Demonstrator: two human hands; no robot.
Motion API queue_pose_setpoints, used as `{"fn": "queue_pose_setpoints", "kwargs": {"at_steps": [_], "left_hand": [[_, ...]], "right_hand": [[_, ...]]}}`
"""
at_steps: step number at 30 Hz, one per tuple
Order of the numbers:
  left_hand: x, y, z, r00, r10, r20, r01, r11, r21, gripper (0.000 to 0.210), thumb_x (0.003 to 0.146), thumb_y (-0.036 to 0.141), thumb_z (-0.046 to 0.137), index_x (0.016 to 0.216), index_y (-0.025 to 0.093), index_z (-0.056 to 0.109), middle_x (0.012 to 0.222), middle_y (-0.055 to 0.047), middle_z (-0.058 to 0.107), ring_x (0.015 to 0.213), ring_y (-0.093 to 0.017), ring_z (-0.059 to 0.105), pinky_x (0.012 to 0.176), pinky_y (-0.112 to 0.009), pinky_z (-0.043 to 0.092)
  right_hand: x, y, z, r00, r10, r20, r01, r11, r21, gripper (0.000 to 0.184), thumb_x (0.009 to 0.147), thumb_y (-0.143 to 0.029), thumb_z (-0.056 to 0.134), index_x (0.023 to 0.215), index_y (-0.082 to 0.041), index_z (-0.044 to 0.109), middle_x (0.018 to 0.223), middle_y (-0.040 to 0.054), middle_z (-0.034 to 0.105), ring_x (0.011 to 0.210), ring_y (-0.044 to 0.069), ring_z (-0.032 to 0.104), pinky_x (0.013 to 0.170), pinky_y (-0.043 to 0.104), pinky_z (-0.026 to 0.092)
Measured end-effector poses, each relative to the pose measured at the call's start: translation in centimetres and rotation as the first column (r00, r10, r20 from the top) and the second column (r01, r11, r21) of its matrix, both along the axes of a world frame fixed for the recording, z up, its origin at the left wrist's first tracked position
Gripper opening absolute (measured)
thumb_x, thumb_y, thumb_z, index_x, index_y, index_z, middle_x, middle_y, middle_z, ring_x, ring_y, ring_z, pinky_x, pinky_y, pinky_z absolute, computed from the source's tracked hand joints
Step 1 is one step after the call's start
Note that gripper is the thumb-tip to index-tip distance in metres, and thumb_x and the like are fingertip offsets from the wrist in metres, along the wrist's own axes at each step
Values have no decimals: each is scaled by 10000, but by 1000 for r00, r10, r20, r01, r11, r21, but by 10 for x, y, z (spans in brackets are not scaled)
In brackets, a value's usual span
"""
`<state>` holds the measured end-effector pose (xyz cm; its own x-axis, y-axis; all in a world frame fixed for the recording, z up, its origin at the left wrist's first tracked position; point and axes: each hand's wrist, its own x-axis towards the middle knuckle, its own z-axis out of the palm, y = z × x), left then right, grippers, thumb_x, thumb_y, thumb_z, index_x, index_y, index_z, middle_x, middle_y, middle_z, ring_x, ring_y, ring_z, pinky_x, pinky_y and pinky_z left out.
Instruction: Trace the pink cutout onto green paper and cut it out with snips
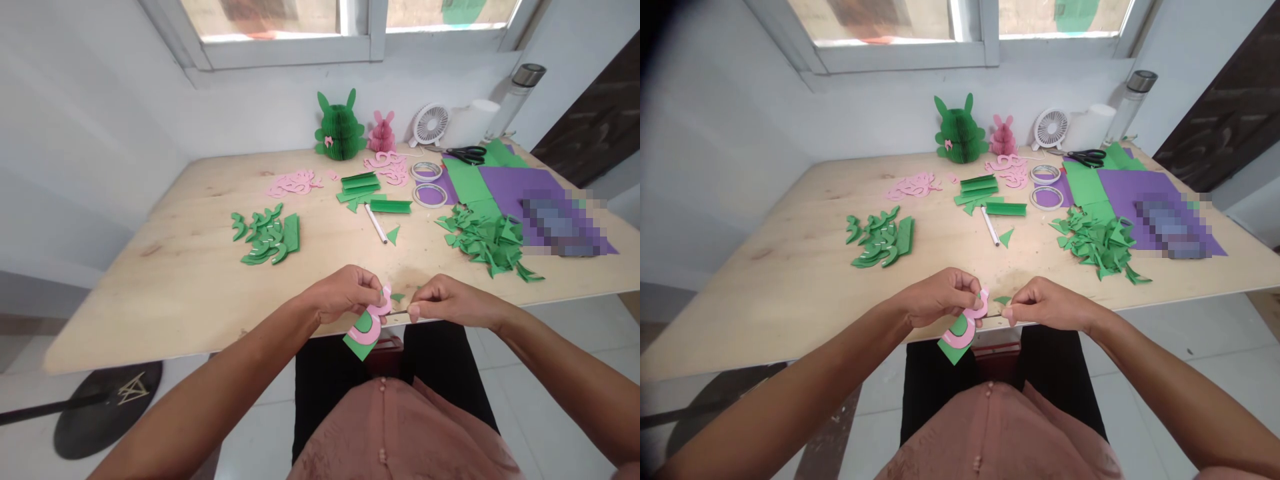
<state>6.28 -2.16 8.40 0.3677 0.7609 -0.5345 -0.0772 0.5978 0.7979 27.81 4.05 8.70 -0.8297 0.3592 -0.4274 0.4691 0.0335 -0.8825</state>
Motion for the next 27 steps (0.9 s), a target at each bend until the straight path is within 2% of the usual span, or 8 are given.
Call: {"fn": "queue_pose_setpoints", "kwargs": {"at_steps": [27], "left_hand": [[-1, 1, 0, 1000, -16, 11, 16, 1000, 6, 178, 580, 159, 740, 573, 135, 564, 583, -10, 647, 569, -146, 661, 516, -215, 442]], "right_hand": [[-3, 2, 2, 999, 20, 30, -21, 998, 62, 404, 812, -486, 583, 619, -134, 633, 516, -76, 248, 492, 74, 184, 450, 243, 130]]}}
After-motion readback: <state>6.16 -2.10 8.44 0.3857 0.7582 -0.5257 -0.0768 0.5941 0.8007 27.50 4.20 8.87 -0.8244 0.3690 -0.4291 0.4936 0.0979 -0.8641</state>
